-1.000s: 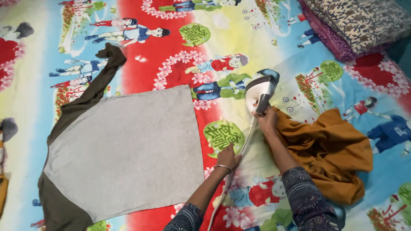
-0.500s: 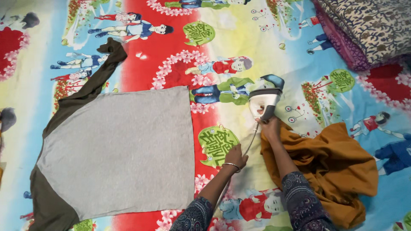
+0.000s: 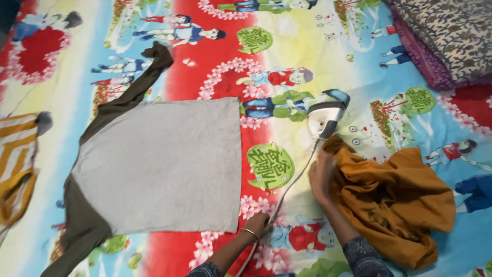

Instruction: The person irons a two-toned long-sleeved shirt on a bed. They smooth the fabric, iron the sleeves and body, flip the shirt, and continue ironing the other side.

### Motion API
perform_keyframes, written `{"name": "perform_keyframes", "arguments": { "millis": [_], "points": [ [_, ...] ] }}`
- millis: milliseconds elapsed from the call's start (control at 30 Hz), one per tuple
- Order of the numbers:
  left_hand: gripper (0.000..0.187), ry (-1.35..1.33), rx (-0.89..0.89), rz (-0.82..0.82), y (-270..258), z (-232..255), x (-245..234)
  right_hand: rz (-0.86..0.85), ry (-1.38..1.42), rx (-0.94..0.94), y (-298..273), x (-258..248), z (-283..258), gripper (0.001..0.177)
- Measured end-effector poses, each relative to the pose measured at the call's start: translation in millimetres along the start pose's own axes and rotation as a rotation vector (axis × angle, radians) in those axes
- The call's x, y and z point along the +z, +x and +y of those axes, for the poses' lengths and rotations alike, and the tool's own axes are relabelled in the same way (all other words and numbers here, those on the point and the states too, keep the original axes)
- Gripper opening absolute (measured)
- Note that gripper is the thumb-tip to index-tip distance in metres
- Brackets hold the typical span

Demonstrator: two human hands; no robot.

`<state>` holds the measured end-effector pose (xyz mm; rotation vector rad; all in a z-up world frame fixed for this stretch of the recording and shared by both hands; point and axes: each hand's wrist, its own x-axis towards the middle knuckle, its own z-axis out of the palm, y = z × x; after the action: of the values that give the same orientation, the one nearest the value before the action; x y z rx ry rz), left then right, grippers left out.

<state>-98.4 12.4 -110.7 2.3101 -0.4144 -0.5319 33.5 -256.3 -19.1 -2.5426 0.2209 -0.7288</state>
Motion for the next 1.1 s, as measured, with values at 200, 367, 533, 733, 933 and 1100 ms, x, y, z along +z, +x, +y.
{"name": "perform_keyframes", "arguments": {
  "millis": [200, 367, 533, 733, 933, 1100],
  "points": [
    [0.024, 0.323, -0.101, -0.082, -73, 35, 24, -0.663, 0.556, -0.695, -106, -40, -83, 0.027],
    [0.027, 0.403, -0.010, -0.207, -149, 69, 36, -1.256, 0.237, -0.733, -176, -71, -83, 0.038],
    [0.039, 0.134, 0.080, -0.410, -172, 120, 95, -1.523, -0.161, -0.837, -180, -125, -44, 0.043],
    [0.063, 0.054, 0.419, -0.414, -159, 212, 120, -1.543, -0.542, -0.826, -175, -159, 17, 0.022],
    [0.077, -0.088, 0.159, -0.207, -124, 132, 4, -1.191, 0.201, -0.636, -163, -144, -50, 0.027],
    [0.062, -0.038, -0.118, 0.209, -171, 0, -146, -1.169, -0.061, -0.589, -119, -65, -173, 0.021]
  ]
}}
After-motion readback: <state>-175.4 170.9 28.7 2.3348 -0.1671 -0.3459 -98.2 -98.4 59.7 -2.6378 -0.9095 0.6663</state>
